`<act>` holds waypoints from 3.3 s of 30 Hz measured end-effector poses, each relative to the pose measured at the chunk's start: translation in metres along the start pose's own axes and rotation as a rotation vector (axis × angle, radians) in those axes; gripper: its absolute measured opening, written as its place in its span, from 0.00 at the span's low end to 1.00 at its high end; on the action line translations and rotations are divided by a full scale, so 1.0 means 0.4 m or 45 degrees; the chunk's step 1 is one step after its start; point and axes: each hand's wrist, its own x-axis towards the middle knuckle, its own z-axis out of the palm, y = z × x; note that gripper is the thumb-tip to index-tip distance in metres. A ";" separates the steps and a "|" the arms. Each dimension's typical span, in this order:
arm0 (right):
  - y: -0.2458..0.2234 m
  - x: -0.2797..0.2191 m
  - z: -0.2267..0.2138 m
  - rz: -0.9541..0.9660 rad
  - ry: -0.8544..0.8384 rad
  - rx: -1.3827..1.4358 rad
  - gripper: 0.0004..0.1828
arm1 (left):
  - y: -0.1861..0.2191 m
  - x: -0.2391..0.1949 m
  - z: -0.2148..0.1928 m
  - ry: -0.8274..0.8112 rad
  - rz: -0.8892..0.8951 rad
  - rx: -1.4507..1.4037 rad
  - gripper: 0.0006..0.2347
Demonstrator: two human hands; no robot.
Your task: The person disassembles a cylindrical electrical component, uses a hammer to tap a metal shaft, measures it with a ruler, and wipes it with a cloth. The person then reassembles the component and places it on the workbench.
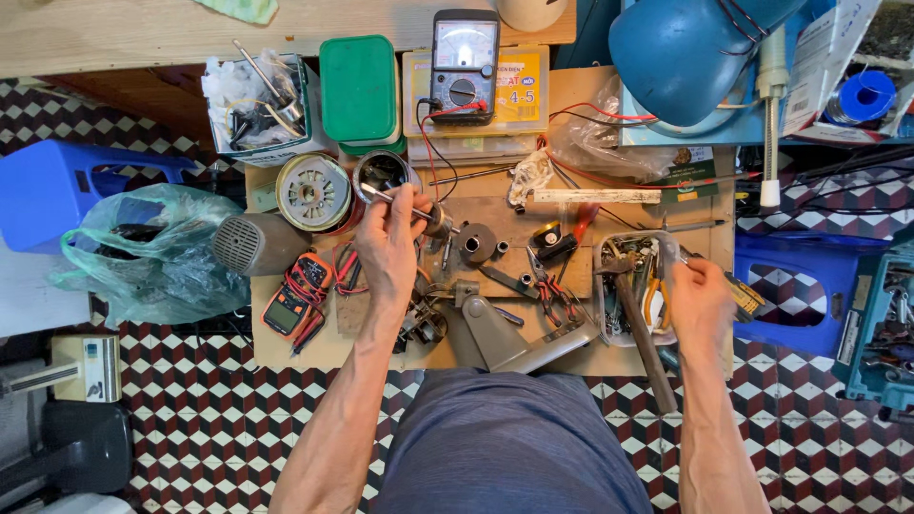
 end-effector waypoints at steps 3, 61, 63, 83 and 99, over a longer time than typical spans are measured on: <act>0.132 -0.034 -0.026 -0.157 0.102 -0.413 0.26 | -0.025 -0.025 0.000 -0.055 -0.032 0.019 0.13; 0.050 -0.132 0.048 -0.278 -0.262 -0.285 0.20 | -0.264 -0.034 0.077 -0.279 0.664 1.032 0.17; -0.026 -0.166 0.005 -0.109 -0.283 -0.116 0.19 | -0.270 -0.033 0.081 -0.323 0.643 1.002 0.16; -0.687 -0.503 -0.054 -0.408 -0.332 0.004 0.25 | -0.214 0.004 -0.003 -0.768 0.729 0.685 0.23; -0.728 -0.518 -0.014 -0.351 -0.246 -0.195 0.24 | -0.212 -0.004 -0.002 -0.696 0.789 0.591 0.21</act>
